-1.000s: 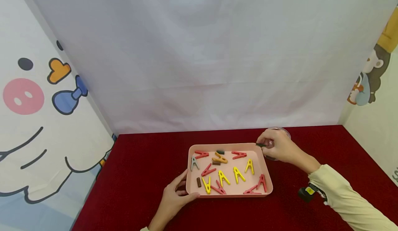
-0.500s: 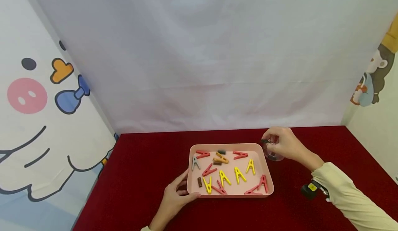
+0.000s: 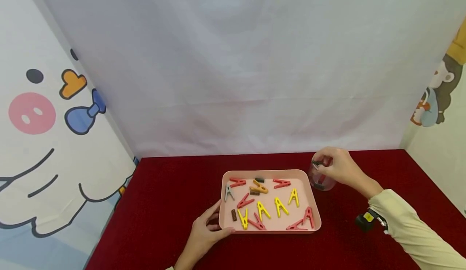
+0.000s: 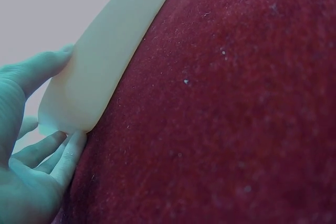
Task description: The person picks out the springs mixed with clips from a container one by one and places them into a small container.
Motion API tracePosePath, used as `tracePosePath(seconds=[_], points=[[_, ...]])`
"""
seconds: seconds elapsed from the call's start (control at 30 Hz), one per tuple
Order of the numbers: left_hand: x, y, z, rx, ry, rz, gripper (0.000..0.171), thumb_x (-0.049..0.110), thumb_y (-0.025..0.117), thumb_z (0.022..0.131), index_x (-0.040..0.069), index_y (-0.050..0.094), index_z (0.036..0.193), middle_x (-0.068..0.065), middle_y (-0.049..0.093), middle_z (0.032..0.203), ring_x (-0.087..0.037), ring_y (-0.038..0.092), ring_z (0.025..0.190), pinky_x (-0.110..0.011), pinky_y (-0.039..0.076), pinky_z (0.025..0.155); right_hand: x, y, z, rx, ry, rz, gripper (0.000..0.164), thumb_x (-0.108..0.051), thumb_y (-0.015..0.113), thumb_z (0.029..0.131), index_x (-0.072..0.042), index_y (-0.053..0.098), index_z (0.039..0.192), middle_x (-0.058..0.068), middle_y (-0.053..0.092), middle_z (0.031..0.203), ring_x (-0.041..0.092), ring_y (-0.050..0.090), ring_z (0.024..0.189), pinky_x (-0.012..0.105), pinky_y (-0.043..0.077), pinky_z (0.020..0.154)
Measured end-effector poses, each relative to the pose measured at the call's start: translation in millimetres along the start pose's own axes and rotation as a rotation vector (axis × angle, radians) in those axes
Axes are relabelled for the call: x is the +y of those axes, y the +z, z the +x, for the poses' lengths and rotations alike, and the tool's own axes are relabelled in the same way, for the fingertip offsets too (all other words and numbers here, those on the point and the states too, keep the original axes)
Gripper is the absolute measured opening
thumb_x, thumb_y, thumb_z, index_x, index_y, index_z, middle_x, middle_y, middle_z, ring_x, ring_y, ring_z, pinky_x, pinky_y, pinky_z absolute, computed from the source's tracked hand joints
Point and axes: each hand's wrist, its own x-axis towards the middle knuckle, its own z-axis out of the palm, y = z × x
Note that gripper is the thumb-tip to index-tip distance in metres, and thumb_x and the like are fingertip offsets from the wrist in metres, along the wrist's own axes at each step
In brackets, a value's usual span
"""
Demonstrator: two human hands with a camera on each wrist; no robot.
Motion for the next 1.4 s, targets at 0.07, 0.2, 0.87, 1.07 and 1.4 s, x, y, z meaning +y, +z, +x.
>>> tracePosePath(seconds=[0.07,0.2,0.87,1.07,1.4], points=[[0.3,-0.1,0.1,-0.002,0.003,0.003,0.081,0.028,0.079,0.063,0.026,0.038,0.133,-0.007,0.047,0.125,-0.021,0.052,0.101,-0.022,0.048,0.071,3.0,-0.8,-0.4,0.015,0.011,0.009,0.016,0.003,0.065,0.066,-0.007,0.065,0.08,0.0,0.057,0.071,0.014,0.049,0.061,0.024,0.042,0.05],[0.8,-0.5,0.6,0.002,0.022,-0.017,0.079,0.026,0.079,0.064,0.024,0.039,0.133,-0.009,0.047,0.124,-0.023,0.052,0.101,-0.025,0.049,0.072,7.2,-1.9,-1.3,0.033,0.031,0.01,0.016,0.005,0.064,0.065,-0.005,0.065,0.077,0.001,0.057,0.07,0.016,0.049,0.061,0.024,0.042,0.05],[4.8,0.0,-1.6,-0.015,-0.002,-0.028,0.081,0.025,0.079,0.064,0.024,0.038,0.133,-0.008,0.046,0.126,-0.024,0.051,0.102,-0.026,0.049,0.072,9.9,2.1,-0.3,0.003,0.11,0.006,0.007,0.002,0.065,0.066,-0.004,0.064,0.071,0.006,0.058,0.07,0.015,0.051,0.059,0.024,0.044,0.048],[23.9,-1.3,-7.5,-0.03,-0.014,-0.041,0.081,0.021,0.078,0.065,0.015,0.037,0.135,-0.015,0.045,0.126,-0.029,0.05,0.103,-0.032,0.049,0.074,9.7,4.3,1.1,-0.007,0.108,0.004,0.006,0.001,0.064,0.068,-0.004,0.064,0.072,0.005,0.059,0.07,0.015,0.052,0.06,0.025,0.045,0.049],[29.7,-3.8,-8.2,-0.031,0.001,-0.042,0.081,0.02,0.078,0.066,0.012,0.036,0.135,-0.016,0.044,0.126,-0.03,0.05,0.104,-0.033,0.049,0.074,6.0,5.5,6.9,-0.035,0.085,0.032,0.009,0.002,0.062,0.072,-0.005,0.064,0.078,0.005,0.059,0.071,0.013,0.053,0.06,0.024,0.045,0.048]])
